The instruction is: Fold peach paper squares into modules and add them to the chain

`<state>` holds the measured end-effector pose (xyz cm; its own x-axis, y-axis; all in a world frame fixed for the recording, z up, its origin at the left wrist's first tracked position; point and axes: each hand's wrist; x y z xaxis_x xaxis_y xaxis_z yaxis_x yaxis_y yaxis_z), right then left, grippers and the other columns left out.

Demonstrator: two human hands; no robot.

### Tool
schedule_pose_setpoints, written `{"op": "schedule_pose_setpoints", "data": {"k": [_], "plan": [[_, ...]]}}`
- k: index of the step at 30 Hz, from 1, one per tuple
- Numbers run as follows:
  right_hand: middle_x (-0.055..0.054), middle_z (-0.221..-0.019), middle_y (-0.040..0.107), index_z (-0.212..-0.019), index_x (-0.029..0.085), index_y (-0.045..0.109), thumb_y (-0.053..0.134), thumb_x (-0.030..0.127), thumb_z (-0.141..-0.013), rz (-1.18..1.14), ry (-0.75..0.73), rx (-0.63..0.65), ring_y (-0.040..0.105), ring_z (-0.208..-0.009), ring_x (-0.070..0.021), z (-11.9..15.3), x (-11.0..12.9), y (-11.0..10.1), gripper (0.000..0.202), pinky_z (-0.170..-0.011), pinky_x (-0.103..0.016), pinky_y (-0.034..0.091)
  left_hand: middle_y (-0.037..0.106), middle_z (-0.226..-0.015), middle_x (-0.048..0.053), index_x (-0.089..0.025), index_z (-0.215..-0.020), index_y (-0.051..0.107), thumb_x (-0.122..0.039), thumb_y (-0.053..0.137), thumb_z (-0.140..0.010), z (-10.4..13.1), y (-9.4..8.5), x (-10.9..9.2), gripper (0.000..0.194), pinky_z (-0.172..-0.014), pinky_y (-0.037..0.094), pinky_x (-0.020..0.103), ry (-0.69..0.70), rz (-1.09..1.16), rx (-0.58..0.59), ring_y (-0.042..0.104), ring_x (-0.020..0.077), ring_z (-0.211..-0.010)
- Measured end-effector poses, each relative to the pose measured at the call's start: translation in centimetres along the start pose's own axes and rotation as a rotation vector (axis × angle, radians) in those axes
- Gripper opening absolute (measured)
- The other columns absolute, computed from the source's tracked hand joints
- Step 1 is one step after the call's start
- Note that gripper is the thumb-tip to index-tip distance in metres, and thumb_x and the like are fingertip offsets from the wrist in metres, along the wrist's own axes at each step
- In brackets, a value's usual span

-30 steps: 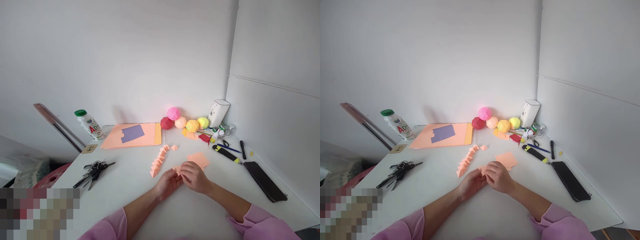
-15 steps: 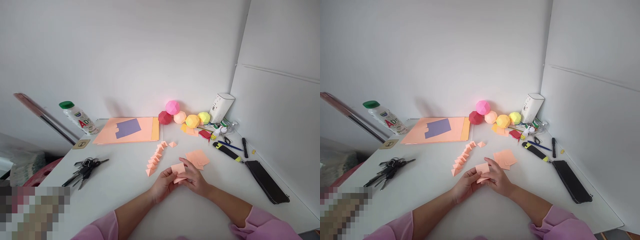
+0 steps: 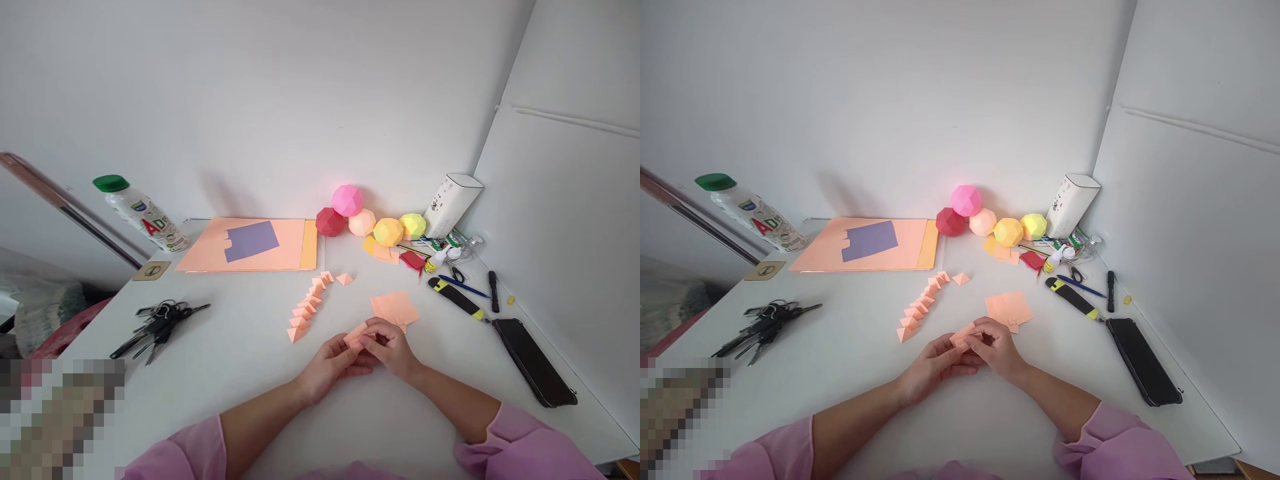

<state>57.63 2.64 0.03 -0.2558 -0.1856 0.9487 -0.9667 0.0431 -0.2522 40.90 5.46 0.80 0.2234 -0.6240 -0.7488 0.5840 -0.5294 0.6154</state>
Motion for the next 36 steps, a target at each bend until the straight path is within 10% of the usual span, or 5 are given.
{"op": "schedule_pose_setpoints", "data": {"k": [12, 18, 36], "plan": [[0.005, -0.066, 0.044, -0.113, 0.022, 0.049, 0.058, 0.038, -0.081, -0.176, 0.263, 0.128, 0.045, -0.055, -0.0086, 0.37, -0.55, -0.61, 0.037, -0.052, -0.021, 0.041, 0.07, -0.076, 0.006, -0.016, -0.08, 0.049, -0.041, 0.065, -0.074, -0.19, -0.1, 0.09, 0.03, -0.069, 0.054, 0.034, 0.1, -0.154, -0.221, 0.067, 0.0191, -0.073], [0.003, -0.057, 0.053, -0.077, 0.017, 0.056, 0.06, 0.042, -0.079, -0.192, 0.347, 0.245, 0.05, -0.05, -0.0102, -0.15, -0.62, -0.82, 0.026, -0.048, -0.022, 0.041, 0.069, -0.075, 0.006, -0.016, -0.081, 0.05, -0.045, 0.054, -0.081, -0.11, -0.34, -0.15, 0.029, -0.064, 0.053, 0.032, 0.127, -0.225, -0.111, 0.065, 0.0168, -0.066], [0.003, -0.053, 0.053, -0.072, 0.017, 0.055, 0.055, 0.04, -0.082, -0.186, 0.291, 0.247, 0.049, -0.047, -0.0102, -0.02, -0.69, -0.86, 0.026, -0.047, -0.022, 0.041, 0.067, -0.07, 0.006, -0.016, -0.08, 0.047, -0.05, 0.052, -0.081, -0.24, -0.15, 0.16, 0.034, -0.056, 0.052, 0.031, 0.121, -0.25, -0.14, 0.065, 0.017, -0.059]]}}
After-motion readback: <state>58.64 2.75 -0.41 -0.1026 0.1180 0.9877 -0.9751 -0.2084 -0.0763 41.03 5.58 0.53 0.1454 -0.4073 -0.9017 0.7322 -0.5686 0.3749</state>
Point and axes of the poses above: each hand's wrist, its own z-axis away from the middle knuckle, its own y-axis out of the palm, x = y × z
